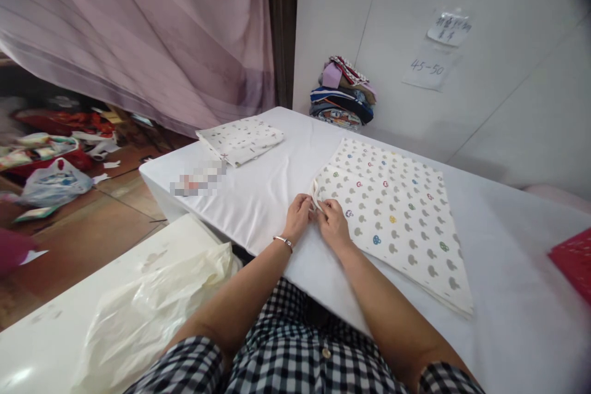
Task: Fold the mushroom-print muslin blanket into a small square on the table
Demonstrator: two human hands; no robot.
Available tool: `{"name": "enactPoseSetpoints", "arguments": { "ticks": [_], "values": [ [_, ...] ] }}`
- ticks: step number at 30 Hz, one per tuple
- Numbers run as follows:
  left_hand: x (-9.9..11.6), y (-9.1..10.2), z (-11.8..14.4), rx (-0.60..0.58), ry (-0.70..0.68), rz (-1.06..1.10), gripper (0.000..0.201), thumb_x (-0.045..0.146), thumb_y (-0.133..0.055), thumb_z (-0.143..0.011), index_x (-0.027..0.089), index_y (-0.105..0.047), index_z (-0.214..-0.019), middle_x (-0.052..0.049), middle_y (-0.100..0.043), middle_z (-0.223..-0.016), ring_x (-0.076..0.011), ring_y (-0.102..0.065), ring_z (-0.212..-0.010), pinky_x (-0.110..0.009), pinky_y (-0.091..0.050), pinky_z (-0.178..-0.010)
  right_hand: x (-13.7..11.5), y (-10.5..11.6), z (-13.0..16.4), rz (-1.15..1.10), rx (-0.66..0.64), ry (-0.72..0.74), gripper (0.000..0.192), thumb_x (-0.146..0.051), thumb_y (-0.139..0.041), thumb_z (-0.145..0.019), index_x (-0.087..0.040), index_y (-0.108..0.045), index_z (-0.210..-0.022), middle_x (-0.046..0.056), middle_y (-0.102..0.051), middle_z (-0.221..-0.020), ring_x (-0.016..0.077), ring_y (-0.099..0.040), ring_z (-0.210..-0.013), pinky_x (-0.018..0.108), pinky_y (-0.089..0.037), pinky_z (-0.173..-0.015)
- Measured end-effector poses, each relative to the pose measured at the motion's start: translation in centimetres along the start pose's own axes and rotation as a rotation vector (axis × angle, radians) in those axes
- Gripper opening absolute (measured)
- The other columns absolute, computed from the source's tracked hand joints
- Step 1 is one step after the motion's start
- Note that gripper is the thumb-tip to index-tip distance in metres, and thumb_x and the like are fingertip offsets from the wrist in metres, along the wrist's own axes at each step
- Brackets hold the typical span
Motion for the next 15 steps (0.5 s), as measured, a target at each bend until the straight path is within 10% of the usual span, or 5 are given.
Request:
{"name": "enactPoseSetpoints", "arguments": {
  "ticks": [15],
  "values": [
    [-0.8,0.4,-0.4,0.124,0.005,-0.201,0.022,0.021,-0.058,-0.072,0.019,-0.049,-0.091,0.0,-0.059,-0.078,-0.0086,-0.052,-0.054,-0.021,-0.041,-0.049,2.3,0.6,-0.7,-0.343,0.103,-0.205,0.026,-0.033,-0.049,-0.079,-0.017,-0.066,-0.092,0.004,-0.064,-0.085,0.0164,-0.055,-0.076,0.028,-0.043,-0.072]
  ]
}}
Point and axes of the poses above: each hand's wrist, its own z-axis away from the middle knuckle, its own y-axis out of the back of the hand, x = y × z, the point moved 4 cm from there along -z, towards the middle knuckle
